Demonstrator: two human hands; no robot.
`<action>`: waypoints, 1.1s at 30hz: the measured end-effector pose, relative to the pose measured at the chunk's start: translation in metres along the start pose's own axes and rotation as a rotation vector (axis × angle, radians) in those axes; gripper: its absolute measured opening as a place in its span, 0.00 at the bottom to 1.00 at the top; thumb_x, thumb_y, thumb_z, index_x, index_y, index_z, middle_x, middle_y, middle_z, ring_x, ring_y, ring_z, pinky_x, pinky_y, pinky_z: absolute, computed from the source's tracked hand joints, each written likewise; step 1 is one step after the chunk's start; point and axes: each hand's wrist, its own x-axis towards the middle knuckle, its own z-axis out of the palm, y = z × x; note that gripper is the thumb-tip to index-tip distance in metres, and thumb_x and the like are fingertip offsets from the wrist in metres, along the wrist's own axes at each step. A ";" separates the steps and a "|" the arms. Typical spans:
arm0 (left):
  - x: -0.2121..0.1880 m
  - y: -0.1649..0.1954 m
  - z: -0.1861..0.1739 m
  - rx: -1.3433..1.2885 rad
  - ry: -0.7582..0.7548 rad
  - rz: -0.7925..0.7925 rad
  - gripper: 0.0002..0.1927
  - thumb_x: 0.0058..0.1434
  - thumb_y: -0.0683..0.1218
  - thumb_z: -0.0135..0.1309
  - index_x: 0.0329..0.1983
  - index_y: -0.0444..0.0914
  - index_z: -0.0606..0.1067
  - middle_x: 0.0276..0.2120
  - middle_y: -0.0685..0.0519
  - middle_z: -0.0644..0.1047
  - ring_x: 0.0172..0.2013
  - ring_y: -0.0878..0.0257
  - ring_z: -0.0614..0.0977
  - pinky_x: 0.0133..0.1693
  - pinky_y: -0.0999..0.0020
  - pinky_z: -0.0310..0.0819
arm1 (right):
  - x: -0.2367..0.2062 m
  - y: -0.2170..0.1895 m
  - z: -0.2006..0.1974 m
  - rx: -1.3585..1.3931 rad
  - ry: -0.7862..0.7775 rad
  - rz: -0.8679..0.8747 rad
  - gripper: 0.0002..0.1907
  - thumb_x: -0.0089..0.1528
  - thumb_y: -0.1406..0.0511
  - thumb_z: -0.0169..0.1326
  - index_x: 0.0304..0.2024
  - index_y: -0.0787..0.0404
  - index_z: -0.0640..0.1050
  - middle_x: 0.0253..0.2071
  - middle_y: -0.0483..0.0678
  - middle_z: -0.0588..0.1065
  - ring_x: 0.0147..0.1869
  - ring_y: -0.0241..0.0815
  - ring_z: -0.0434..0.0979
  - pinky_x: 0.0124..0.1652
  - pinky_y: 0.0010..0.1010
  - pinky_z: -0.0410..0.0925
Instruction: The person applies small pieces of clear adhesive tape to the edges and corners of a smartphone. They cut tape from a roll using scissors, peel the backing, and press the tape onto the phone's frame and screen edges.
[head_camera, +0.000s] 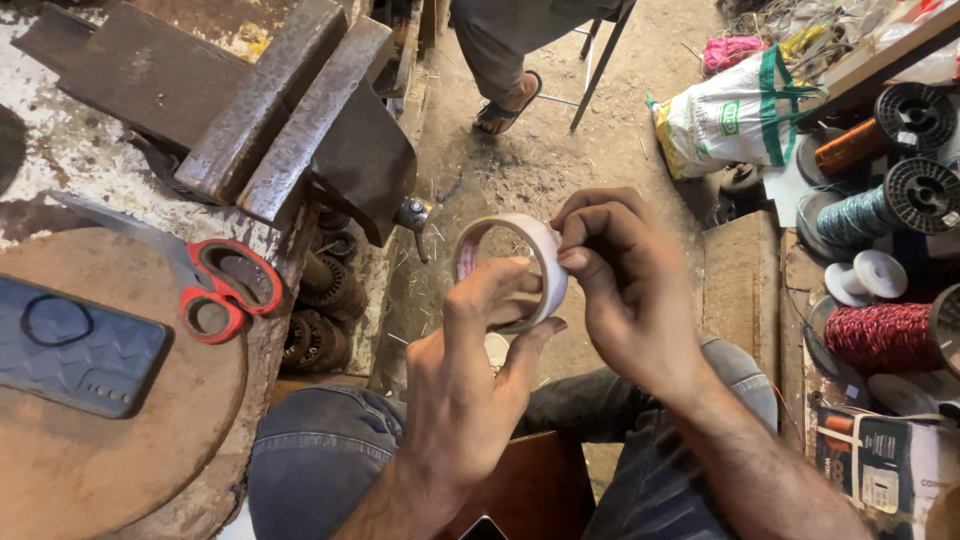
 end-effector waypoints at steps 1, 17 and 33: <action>0.000 0.002 0.000 -0.054 -0.008 -0.027 0.31 0.61 0.36 0.65 0.61 0.34 0.61 0.52 0.44 0.80 0.48 0.55 0.89 0.46 0.68 0.82 | -0.001 -0.001 0.002 -0.045 0.020 -0.025 0.06 0.64 0.79 0.50 0.40 0.67 0.72 0.50 0.51 0.72 0.53 0.39 0.74 0.54 0.27 0.69; 0.009 0.013 -0.007 -0.265 -0.246 -0.156 0.27 0.58 0.38 0.67 0.60 0.44 0.73 0.68 0.48 0.69 0.39 0.69 0.85 0.34 0.76 0.83 | -0.003 -0.010 -0.030 -0.198 -0.048 -0.129 0.04 0.66 0.74 0.54 0.42 0.64 0.72 0.53 0.51 0.73 0.61 0.47 0.69 0.63 0.37 0.62; -0.015 -0.013 -0.010 -0.499 -0.319 -0.189 0.33 0.60 0.38 0.66 0.69 0.43 0.71 0.70 0.49 0.70 0.58 0.56 0.83 0.53 0.69 0.82 | 0.007 -0.044 -0.040 -0.145 0.026 0.147 0.11 0.76 0.63 0.44 0.57 0.61 0.70 0.49 0.46 0.73 0.44 0.35 0.72 0.43 0.22 0.68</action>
